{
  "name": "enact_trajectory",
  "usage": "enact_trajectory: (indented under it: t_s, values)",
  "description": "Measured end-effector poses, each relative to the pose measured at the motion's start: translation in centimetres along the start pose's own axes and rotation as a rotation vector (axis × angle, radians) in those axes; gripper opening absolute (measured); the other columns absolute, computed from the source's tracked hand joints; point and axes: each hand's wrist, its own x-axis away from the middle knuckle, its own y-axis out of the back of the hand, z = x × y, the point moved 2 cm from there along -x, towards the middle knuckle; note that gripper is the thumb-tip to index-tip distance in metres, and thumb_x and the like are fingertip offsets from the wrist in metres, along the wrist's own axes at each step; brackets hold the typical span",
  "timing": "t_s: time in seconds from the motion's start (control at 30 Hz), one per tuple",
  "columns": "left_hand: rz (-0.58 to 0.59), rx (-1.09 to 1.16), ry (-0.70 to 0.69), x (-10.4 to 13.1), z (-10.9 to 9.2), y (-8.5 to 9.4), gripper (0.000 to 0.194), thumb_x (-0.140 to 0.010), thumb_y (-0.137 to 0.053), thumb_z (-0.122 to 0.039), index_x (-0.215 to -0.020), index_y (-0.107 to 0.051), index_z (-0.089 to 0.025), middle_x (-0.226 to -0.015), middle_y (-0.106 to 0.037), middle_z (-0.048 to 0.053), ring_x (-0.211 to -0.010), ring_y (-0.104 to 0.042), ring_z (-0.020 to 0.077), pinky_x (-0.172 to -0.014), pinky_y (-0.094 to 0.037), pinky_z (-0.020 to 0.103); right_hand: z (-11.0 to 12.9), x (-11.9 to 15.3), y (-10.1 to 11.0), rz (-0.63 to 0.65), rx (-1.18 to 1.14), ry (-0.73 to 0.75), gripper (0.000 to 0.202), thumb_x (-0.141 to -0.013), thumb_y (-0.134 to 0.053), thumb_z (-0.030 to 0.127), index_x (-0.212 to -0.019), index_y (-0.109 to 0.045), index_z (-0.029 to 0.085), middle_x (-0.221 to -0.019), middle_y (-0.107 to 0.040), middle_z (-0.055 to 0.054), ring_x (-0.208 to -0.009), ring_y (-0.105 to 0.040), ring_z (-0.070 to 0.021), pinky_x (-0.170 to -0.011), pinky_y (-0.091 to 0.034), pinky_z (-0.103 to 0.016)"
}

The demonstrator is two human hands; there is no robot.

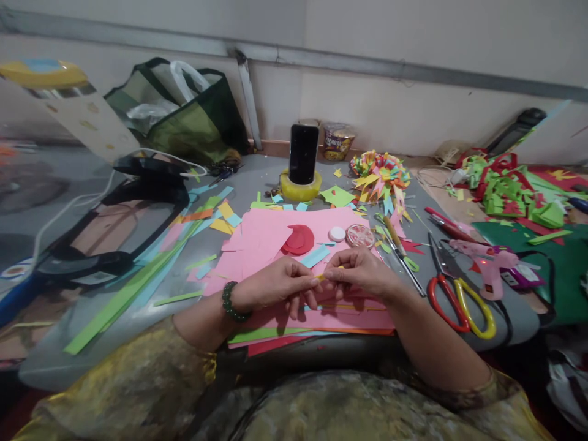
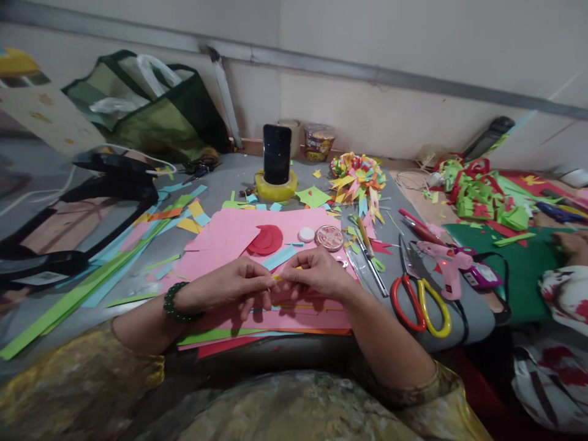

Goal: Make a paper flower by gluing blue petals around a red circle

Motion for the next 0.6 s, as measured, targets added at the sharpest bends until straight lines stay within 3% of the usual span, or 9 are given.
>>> enact_trajectory:
  t_s: [0.1,0.23,0.6]
  values:
    - [-0.033,0.057,-0.005,-0.08,0.14,-0.17,0.050,-0.072,-0.072,-0.061,-0.072,-0.066,-0.012,-0.060,-0.068,0.005,-0.048,-0.063,0.0130,-0.042,-0.047,0.020,-0.09,0.00,0.03,-0.011,0.039,-0.019,0.043,-0.059,-0.082,0.052,-0.070,-0.066,0.013,-0.063,-0.070,-0.003,-0.044,-0.061,-0.0094,-0.029,-0.035,-0.012]
    - [-0.069,0.110,0.002,-0.24,0.31,-0.25,0.057,-0.068,-0.072,-0.066,-0.078,-0.068,-0.010,-0.070,-0.071,0.008,-0.055,-0.066,0.0149,-0.051,-0.054,0.025,-0.14,-0.07,0.01,-0.003,0.039,-0.036,0.045,-0.058,-0.082,0.054,-0.069,-0.066,0.014,-0.057,-0.068,-0.002,-0.043,-0.061,-0.0103,-0.031,-0.039,-0.014]
    - [-0.055,0.125,-0.015,-0.13,0.62,-0.14,0.043,-0.075,-0.072,-0.055,-0.076,-0.063,-0.013,-0.055,-0.067,0.004,-0.046,-0.064,0.0156,-0.041,-0.051,0.024,-0.05,-0.10,0.11,-0.006,0.011,-0.009,0.048,-0.057,-0.082,0.057,-0.065,-0.065,0.013,-0.052,-0.065,0.001,-0.039,-0.059,-0.0094,-0.030,-0.039,-0.014]
